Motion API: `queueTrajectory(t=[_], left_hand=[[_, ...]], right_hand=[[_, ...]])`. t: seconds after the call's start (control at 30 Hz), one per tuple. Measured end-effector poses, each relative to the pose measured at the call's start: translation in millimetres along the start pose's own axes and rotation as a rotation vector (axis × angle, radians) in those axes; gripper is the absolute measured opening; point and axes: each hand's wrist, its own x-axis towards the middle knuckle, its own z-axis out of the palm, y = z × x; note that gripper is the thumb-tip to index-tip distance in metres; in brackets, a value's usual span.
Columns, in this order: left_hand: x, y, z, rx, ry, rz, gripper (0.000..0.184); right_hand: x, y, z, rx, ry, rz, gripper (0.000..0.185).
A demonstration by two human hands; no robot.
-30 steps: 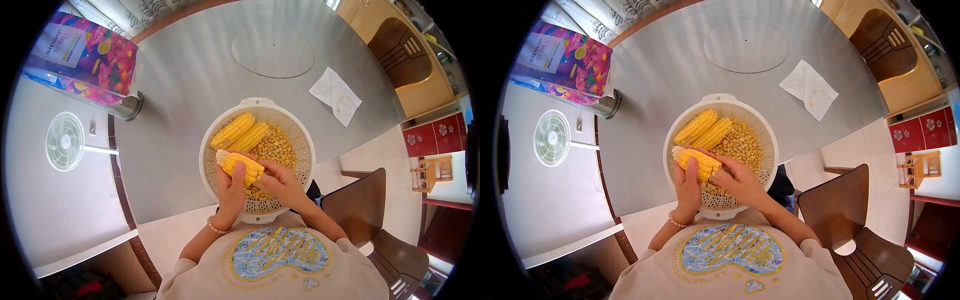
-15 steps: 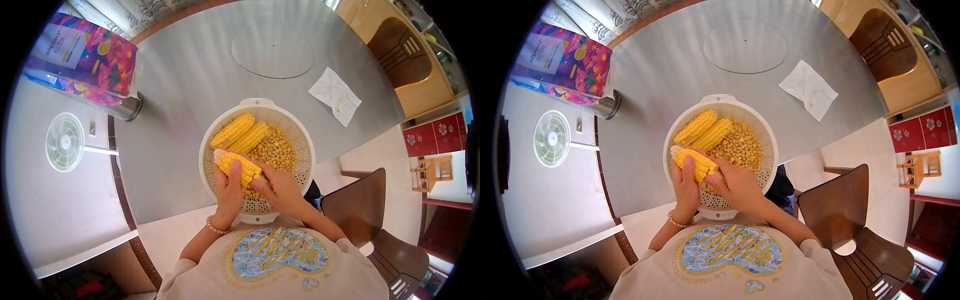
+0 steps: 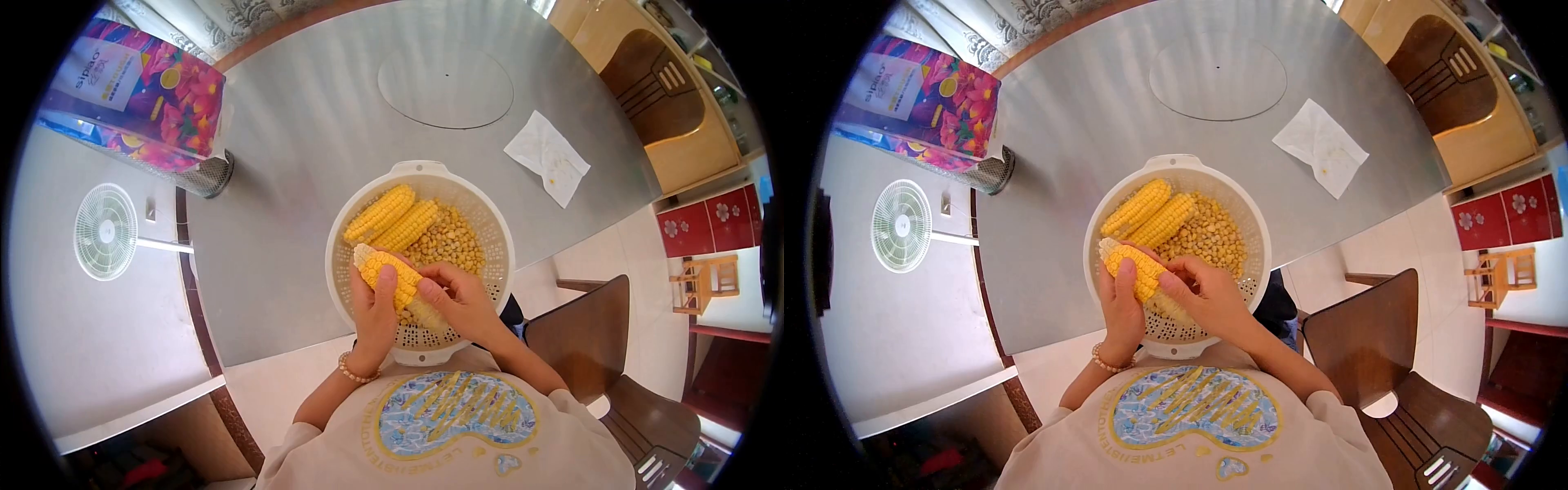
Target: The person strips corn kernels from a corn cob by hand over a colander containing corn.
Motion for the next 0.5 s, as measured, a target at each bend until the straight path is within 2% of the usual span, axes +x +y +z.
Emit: queueTrajectory(t=[0.23,0.3,0.43,0.5], left_hand=[[-1,-4,-1,0.009,-0.01,0.031,0.025],[-1,-8,-2,0.139,-0.048,0.063,0.026],[-1,-2,1,0.117,-0.05,0.039,0.025],[1,-2,-2,0.008,0.001,-0.035,0.024]], right_hand=[[3,11,0,0.186,-0.048,0.015,0.022],[5,14,-3,0.137,-0.054,0.035,0.021],[3,7,-6,0.114,-0.071,0.082,0.021],[2,9,-7,0.16,-0.1,0.065,0.025]])
